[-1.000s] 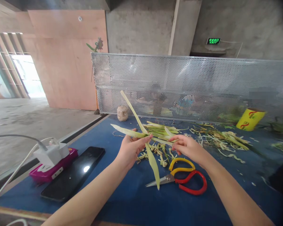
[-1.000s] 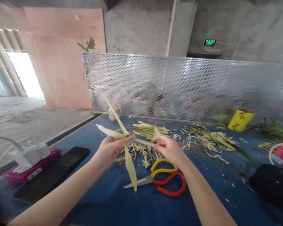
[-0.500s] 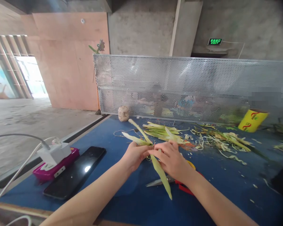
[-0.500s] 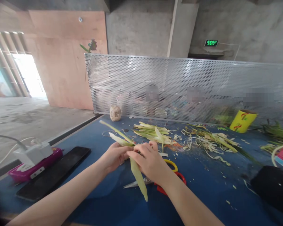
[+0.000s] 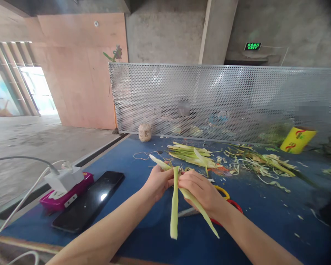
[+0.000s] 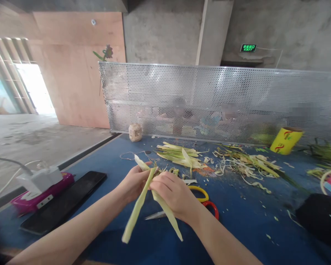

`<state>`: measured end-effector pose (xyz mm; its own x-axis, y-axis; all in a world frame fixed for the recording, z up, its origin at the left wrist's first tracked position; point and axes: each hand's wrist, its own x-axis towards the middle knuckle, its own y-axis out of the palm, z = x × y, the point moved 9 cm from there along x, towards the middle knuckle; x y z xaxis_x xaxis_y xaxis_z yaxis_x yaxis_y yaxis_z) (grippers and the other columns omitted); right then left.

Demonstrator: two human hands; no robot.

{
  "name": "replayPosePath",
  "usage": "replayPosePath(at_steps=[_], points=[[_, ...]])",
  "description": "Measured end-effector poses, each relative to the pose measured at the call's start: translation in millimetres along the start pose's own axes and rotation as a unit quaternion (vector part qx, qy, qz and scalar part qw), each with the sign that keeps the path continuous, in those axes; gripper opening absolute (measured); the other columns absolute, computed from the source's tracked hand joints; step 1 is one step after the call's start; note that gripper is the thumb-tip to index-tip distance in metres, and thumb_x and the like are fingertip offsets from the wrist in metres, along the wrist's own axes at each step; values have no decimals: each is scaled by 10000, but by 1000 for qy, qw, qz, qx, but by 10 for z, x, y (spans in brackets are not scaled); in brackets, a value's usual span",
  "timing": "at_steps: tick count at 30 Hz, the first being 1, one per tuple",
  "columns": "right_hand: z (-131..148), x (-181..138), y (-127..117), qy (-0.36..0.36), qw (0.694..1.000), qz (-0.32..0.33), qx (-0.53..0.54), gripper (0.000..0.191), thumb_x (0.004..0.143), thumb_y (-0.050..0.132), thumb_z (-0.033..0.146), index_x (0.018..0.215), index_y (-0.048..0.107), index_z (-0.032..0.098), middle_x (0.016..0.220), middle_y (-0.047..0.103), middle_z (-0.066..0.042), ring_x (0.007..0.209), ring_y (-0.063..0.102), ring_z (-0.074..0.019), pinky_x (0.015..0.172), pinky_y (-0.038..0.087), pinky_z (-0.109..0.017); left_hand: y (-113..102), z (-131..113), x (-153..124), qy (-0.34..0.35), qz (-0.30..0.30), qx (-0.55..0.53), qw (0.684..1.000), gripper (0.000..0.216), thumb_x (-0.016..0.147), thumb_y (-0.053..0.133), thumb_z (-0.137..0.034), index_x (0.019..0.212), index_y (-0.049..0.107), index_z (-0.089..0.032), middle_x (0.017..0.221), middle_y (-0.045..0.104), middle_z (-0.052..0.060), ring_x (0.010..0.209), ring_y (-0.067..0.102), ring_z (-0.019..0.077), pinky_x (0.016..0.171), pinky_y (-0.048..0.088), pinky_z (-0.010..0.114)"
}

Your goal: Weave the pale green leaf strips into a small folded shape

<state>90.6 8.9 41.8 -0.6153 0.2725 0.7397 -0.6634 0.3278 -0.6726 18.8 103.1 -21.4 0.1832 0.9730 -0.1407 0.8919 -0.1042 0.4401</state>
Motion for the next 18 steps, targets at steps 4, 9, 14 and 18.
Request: replayPosePath(at_steps=[4,9,14,18], points=[[76,8,59,-5,999,42,-26,155,795,441,94,841,568,169,821,558,-66,797,473,-171,749,444,-327,34,-1,-16,-9,18,23,1000,223,653,658,-128,813,502,-129,503,561,-19,410,535,89,386,435,170],[123,-27,124,-24,997,68,-20,226,709,458,78,841,600,193,776,526,-50,768,459,-171,727,446,-337,-36,-15,-15,-14,-18,50,999,358,649,679,-174,941,476,-135,483,546,-33,359,497,80,348,419,171],[74,-5,87,-4,998,70,-2,265,740,436,77,958,554,171,850,580,-66,839,494,-182,813,433,-376,-39,0,1,-25,-12,50,998,534,630,701,-153,1081,418,-118,492,563,-33,349,499,82,346,430,172],[-30,-4,5,42,998,30,39,167,758,449,83,855,522,198,826,593,-50,832,521,-171,809,442,-362,-36,-2,20,-18,3,21,1000,497,613,722,-160,1026,449,-128,570,612,5,450,582,110,452,514,216]])
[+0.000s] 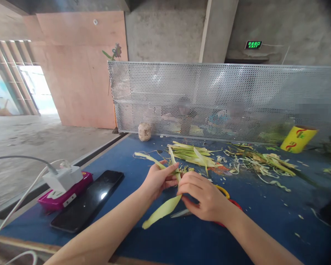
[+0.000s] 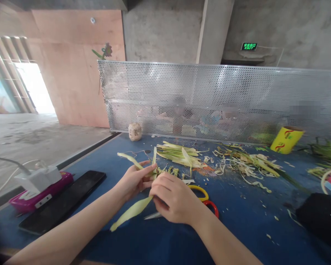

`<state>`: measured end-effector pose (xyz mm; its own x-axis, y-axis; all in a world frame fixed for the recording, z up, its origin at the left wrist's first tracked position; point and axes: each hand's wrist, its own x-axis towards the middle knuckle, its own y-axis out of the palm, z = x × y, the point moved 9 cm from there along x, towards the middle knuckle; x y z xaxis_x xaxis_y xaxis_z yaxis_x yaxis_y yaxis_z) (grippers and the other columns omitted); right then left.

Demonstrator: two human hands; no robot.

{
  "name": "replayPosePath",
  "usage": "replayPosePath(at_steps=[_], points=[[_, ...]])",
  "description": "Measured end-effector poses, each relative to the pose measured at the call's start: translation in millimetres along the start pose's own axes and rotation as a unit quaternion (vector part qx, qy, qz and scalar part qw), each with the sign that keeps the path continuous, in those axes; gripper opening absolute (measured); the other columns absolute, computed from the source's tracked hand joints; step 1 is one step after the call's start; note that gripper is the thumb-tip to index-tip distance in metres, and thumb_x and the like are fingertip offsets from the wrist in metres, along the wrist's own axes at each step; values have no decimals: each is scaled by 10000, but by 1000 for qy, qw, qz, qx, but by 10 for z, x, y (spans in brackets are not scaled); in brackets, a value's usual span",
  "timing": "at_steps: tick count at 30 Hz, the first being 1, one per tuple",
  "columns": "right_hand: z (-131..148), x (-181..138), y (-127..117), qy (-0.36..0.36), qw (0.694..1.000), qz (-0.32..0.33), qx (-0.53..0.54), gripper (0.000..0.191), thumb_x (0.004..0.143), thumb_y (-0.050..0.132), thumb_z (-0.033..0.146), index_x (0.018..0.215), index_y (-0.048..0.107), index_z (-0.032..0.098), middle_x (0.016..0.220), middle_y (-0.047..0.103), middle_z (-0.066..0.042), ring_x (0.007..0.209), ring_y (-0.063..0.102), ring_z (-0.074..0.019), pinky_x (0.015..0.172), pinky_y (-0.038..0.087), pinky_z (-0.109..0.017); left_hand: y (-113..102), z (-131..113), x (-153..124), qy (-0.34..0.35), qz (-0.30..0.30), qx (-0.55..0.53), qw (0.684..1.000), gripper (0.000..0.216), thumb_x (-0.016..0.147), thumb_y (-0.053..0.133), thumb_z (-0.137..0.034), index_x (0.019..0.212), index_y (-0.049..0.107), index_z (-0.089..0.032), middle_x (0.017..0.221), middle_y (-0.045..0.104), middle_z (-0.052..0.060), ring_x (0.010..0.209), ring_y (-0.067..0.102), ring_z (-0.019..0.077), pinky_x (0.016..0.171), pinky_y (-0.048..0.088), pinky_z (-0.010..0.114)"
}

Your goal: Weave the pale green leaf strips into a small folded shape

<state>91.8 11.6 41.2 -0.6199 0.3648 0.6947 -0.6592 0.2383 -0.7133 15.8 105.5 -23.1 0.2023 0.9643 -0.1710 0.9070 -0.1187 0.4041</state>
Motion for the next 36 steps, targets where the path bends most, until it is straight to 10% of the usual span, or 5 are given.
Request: replayPosePath(at_steps=[5,15,25,31,36], points=[[-390,-115,-112,169,971,-126,112,82,770,489,148,814,495,217,800,592,-33,782,567,-162,720,474,-317,62,-16,19,23,60,14,998,319,541,754,-108,781,545,-102,650,654,54,555,637,140,546,541,217],[-1025,-442,197,456,775,-190,393,181,727,542,364,750,538,185,802,633,-68,788,597,-214,709,478,-354,16,26,19,-10,48,20,999,362,583,730,-115,874,513,-112,671,671,85,553,655,189,512,559,282],[-944,-354,241,424,846,-88,310,162,771,490,347,692,443,213,661,522,11,643,543,-146,605,438,-273,16,-2,10,-3,38,19,999,727,512,756,-41,1141,397,-93,704,672,72,502,618,135,417,511,198],[-925,-359,243,414,867,-55,271,149,803,452,357,752,412,223,590,438,47,537,474,-124,520,396,-245,12,-42,4,17,30,90,995,507,526,765,-163,959,502,-141,732,674,58,522,632,157,321,419,170],[-764,-224,10,359,878,-100,300,119,809,456,347,807,455,228,833,572,-27,817,549,-172,765,424,-308,-22,-101,18,28,17,156,987,432,584,727,-242,942,498,-162,788,689,79,553,660,209,294,386,175]])
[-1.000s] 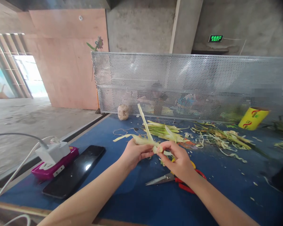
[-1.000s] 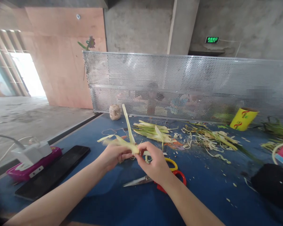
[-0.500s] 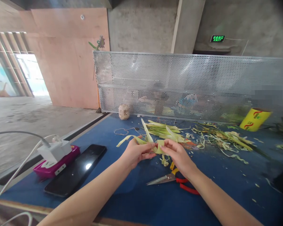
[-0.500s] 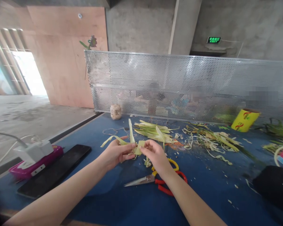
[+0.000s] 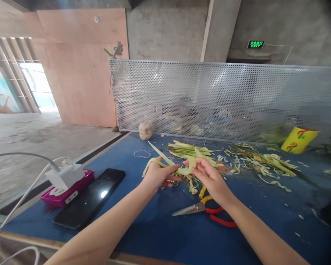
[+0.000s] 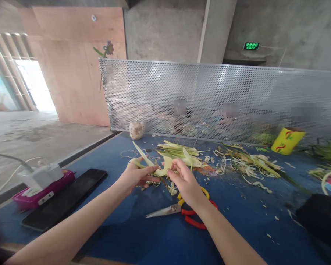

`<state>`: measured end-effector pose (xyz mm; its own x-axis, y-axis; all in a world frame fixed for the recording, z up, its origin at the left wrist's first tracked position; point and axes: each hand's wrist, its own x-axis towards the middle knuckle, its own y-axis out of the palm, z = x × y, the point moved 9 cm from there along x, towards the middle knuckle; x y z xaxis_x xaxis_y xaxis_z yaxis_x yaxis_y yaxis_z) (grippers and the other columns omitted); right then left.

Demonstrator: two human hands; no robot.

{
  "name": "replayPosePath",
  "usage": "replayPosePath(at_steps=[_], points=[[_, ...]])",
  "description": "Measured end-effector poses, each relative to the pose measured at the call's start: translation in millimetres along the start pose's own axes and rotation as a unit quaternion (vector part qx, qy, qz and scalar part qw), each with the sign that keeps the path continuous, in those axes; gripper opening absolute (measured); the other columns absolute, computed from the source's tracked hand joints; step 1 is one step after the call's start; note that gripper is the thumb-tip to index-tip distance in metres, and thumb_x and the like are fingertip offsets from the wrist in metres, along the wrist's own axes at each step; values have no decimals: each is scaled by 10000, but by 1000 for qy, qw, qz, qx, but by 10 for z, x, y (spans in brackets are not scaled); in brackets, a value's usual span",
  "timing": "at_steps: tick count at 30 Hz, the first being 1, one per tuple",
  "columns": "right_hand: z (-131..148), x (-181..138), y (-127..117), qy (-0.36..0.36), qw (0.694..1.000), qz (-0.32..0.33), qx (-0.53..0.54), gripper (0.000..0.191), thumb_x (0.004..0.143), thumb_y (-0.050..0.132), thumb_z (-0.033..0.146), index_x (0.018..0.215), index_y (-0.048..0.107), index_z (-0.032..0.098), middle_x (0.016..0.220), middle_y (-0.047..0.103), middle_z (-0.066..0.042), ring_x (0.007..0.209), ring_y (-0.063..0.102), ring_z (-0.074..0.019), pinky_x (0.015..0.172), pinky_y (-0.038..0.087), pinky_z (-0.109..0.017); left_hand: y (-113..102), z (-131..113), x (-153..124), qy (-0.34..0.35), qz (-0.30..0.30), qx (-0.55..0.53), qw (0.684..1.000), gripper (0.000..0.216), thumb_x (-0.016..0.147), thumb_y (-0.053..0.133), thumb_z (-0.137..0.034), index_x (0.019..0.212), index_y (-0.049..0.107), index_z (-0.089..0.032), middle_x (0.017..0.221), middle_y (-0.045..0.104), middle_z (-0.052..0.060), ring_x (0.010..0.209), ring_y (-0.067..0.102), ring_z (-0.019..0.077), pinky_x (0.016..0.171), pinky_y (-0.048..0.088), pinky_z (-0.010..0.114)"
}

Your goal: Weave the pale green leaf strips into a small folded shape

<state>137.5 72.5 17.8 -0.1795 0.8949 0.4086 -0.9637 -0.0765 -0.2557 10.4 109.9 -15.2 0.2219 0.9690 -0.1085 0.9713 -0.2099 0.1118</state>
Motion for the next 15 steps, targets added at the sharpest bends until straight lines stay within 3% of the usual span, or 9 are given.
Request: replayPosePath(at_steps=[3,6,11,15], points=[[97,-26,23,-16,999,28,19,105,814,470,322,794,463,220,851,576,-27,849,538,-166,805,397,-307,-30,-38,18,11,-6,23,1000,527,568,736,-243,1014,474,-145,726,689,82,501,648,200,257,280,148],[32,-43,74,9,997,61,46,124,815,490,311,759,439,213,729,550,6,719,528,-136,708,405,-269,-41,-53,30,12,-9,27,1000,526,575,729,-204,1028,467,-146,650,681,47,466,633,168,264,236,128],[-57,-51,169,36,991,103,73,125,817,502,309,781,441,206,728,565,11,713,541,-126,675,401,-250,-74,-51,47,3,-21,35,999,519,591,719,-187,1038,456,-157,645,682,24,446,612,131,273,229,119],[-90,-27,163,45,993,95,54,144,815,502,325,771,426,209,714,544,19,689,525,-122,659,397,-247,-64,-4,62,-22,-7,-26,999,374,585,735,-218,892,542,-127,684,675,31,459,604,103,271,265,117]])
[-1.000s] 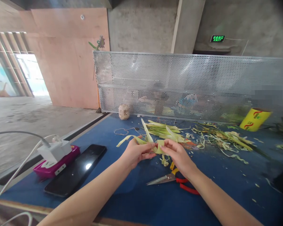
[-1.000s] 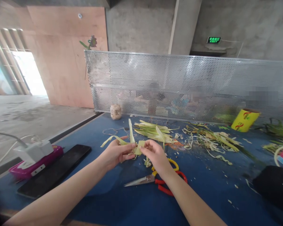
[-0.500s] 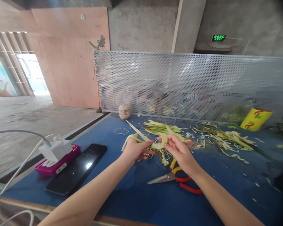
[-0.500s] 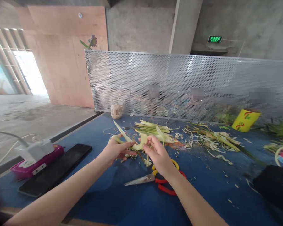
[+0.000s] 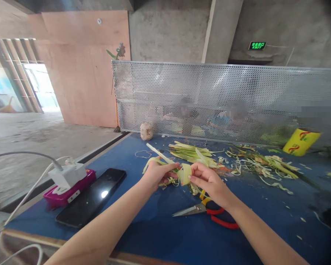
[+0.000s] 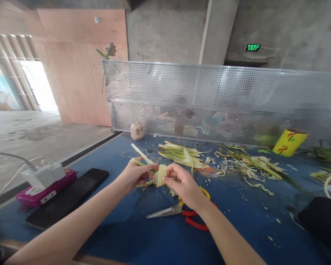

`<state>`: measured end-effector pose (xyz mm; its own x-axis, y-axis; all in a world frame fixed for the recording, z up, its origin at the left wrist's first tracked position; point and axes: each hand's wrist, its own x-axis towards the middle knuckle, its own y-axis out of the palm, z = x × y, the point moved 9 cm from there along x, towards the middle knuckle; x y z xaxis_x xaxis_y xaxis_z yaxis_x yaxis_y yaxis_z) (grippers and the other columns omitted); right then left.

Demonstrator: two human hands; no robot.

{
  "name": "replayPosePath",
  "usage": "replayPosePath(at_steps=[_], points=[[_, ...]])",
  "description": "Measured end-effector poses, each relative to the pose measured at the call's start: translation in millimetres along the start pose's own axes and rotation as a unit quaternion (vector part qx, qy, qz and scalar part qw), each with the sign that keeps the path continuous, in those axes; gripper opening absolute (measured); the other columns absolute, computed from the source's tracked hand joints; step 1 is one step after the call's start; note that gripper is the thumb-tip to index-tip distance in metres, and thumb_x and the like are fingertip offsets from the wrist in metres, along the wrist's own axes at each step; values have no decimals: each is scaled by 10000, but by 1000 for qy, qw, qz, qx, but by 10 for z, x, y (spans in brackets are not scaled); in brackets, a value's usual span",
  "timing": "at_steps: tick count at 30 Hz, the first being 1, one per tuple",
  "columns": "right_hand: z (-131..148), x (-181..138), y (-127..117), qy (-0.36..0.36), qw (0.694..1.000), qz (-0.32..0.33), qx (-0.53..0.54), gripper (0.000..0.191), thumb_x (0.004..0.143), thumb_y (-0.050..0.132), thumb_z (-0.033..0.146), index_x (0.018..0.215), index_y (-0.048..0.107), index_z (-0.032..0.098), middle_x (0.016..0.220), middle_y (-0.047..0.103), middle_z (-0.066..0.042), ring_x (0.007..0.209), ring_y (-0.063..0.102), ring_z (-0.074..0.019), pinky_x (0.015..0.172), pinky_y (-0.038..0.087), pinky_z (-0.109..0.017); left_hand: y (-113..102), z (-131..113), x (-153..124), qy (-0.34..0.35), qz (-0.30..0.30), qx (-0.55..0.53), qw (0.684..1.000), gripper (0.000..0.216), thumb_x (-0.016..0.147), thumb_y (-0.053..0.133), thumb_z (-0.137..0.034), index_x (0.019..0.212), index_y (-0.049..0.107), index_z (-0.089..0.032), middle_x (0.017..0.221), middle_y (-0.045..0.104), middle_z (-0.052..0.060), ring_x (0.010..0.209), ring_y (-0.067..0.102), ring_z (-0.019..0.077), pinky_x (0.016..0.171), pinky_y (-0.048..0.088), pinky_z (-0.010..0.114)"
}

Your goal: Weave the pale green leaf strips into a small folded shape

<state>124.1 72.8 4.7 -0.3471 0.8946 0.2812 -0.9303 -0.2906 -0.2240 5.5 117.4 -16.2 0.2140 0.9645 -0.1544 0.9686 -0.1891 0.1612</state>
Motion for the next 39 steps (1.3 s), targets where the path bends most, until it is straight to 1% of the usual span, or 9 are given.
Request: replayPosePath(at_steps=[4,7,14,21,24,30,34,37,39], points=[[22,25,-120,-16,998,-59,-11,150,813,490,342,774,414,219,649,506,35,640,511,-127,644,402,-255,177,129,-52,-68,67,-117,988,177,650,693,-165,778,618,-67,647,650,42,537,610,71,406,436,105],[86,25,-141,-42,996,-72,-19,132,807,497,329,786,429,217,675,522,25,669,525,-133,677,413,-267,270,188,-106,-88,79,-158,980,80,680,660,-121,703,615,-59,607,639,49,520,598,62,441,457,105],[139,-7,-125,-60,991,-91,-82,124,792,517,321,774,458,213,718,523,11,673,517,-128,609,412,-246,221,77,-67,15,61,-139,988,163,580,721,-94,673,589,-74,539,611,18,418,541,60,384,439,140],[14,-93,-363,-4,964,-257,-73,187,754,532,378,729,444,214,594,484,32,489,498,-119,434,382,-231,211,87,-26,48,42,-144,987,325,495,754,-78,760,569,-116,746,668,46,541,600,101,407,460,170],[-72,-117,-410,43,954,-280,-95,214,738,541,389,689,426,215,514,456,51,391,475,-113,361,338,-225,214,84,-31,55,33,-132,989,325,494,760,-97,753,565,-116,752,664,38,492,556,68,406,448,170],[-96,-72,-389,46,953,-249,-167,201,730,550,340,659,417,208,498,464,61,305,421,-75,320,309,-211,247,51,-39,62,56,-117,990,329,508,776,-193,762,587,-102,661,633,21,474,522,54,396,401,155],[-141,-12,-287,56,979,-168,-98,164,732,549,305,784,424,214,651,507,49,318,429,-53,253,299,-178,222,48,-36,58,46,-73,995,298,505,775,-222,706,605,-83,641,635,36,371,441,21,354,349,161],[-105,-7,-192,71,995,-77,3,234,740,553,297,918,420,223,794,530,14,445,544,-90,279,418,-195,175,16,-46,64,27,-55,996,276,515,762,-199,709,598,-94,639,641,30,328,402,11,326,319,164],[2,-26,-135,56,997,-13,47,253,751,554,260,977,447,220,930,558,-31,609,612,-122,446,541,-261,174,-4,-62,64,33,-36,997,222,546,734,-166,699,588,-99,567,619,8,320,396,16,317,301,157]])
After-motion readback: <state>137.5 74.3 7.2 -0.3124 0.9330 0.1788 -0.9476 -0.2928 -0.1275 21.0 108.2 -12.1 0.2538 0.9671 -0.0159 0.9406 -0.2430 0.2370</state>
